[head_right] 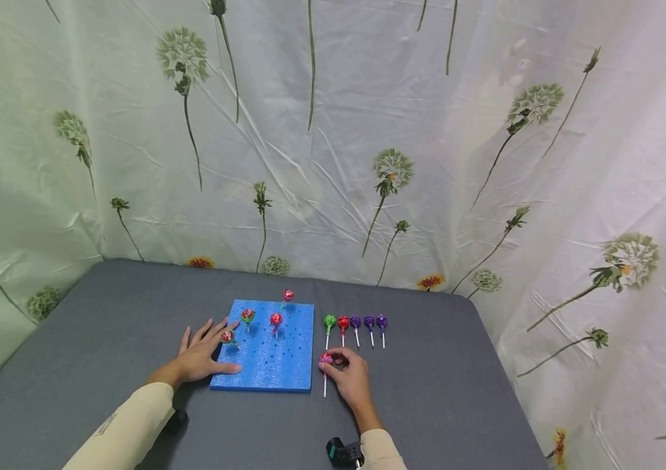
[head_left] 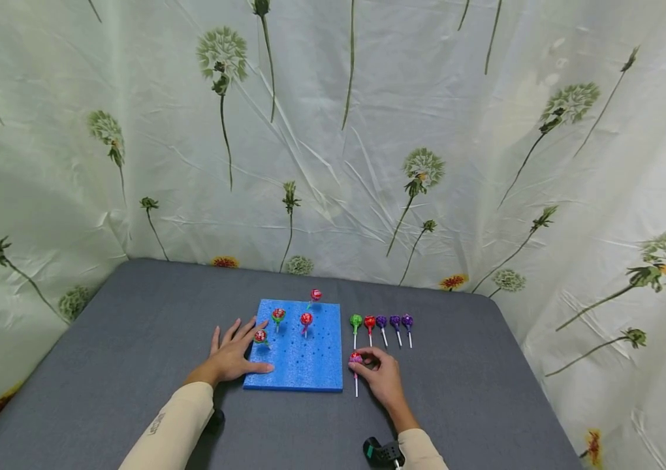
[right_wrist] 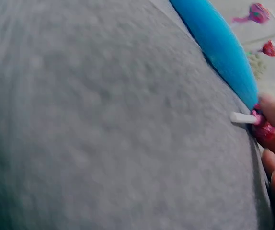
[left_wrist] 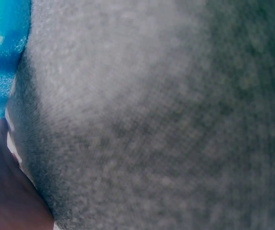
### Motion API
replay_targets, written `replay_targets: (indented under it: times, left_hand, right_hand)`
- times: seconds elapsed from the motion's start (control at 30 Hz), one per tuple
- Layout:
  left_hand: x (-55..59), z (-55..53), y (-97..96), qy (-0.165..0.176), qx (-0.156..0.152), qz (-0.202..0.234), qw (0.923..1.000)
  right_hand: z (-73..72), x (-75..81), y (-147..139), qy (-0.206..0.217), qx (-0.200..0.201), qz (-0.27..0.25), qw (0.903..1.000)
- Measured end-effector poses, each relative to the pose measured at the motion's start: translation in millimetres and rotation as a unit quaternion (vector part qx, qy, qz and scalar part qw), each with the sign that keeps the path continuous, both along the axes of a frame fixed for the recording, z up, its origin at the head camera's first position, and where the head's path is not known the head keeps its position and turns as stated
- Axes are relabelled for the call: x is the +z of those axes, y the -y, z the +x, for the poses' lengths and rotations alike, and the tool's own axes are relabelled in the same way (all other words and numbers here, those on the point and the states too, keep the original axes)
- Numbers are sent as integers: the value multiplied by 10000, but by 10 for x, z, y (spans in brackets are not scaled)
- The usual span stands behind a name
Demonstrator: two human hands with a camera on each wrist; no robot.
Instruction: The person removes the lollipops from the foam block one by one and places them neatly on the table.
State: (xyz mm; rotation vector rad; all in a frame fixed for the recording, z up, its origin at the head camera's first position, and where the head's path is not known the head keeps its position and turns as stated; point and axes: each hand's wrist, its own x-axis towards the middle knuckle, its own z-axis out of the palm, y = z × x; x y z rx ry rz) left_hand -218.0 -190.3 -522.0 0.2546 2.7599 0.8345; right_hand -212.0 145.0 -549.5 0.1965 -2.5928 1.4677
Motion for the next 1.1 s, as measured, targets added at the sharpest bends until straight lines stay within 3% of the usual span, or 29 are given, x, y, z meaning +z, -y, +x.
replay_targets:
  times: [0.17,0.4,0.6,1.1]
  left_hand:
    - [-24,0,7,-29,-27,109,9999]
    - [-106,-27,22,-69,17,91,9999]
    - [-80,-32,12,-25,4,70,10000]
    - [2,2,13,34,18,-36,10000]
  right_hand:
    - [8,-15,-27,-138,117,-18,9998]
    - [-2,-18,28,-11,-207,-8,9998]
    - [7,4,61,36,-344,-93,9994]
    - [11,27,37,-110,-259,-368,9989]
